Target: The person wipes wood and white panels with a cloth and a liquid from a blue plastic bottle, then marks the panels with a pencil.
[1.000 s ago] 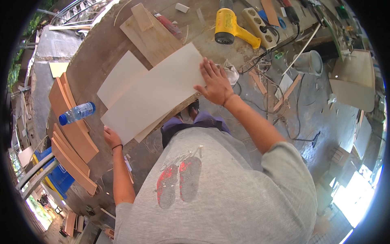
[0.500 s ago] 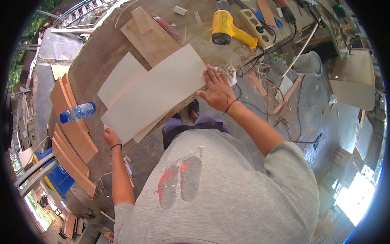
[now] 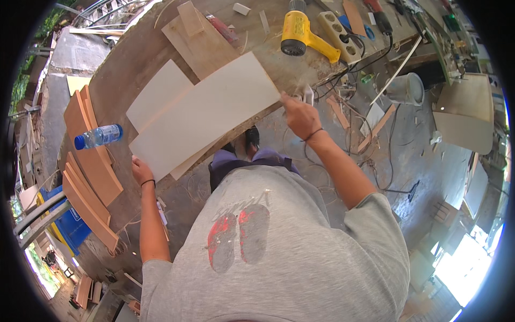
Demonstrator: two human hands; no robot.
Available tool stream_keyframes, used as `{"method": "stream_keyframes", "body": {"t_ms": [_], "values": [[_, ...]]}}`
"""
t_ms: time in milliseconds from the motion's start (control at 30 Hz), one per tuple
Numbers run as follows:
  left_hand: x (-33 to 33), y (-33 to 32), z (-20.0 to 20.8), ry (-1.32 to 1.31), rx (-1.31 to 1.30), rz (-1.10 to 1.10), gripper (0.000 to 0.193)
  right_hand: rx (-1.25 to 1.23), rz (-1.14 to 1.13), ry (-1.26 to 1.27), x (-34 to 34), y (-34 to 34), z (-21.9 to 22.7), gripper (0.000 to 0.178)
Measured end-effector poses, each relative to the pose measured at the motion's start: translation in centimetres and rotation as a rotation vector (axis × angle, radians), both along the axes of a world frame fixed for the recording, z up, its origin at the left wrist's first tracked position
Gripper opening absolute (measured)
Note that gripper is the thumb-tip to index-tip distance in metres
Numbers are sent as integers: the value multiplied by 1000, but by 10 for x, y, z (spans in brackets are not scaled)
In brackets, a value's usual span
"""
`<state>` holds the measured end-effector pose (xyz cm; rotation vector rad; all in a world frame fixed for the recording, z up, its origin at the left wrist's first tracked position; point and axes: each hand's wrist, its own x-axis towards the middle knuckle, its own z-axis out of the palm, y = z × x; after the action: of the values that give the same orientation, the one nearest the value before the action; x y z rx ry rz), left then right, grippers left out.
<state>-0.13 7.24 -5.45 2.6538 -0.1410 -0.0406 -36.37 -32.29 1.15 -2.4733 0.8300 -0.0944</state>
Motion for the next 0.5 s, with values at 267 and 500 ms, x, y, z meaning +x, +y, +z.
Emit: {"method": "stream_keyframes", "body": {"t_ms": [267,500], "values": [[-2,-4,9,35,35,12,49,347,-539,-442,45,-15,29,34],[-1,-10,19,18,67,-29,48,-315,-177,118,101,13,-14,57]]}}
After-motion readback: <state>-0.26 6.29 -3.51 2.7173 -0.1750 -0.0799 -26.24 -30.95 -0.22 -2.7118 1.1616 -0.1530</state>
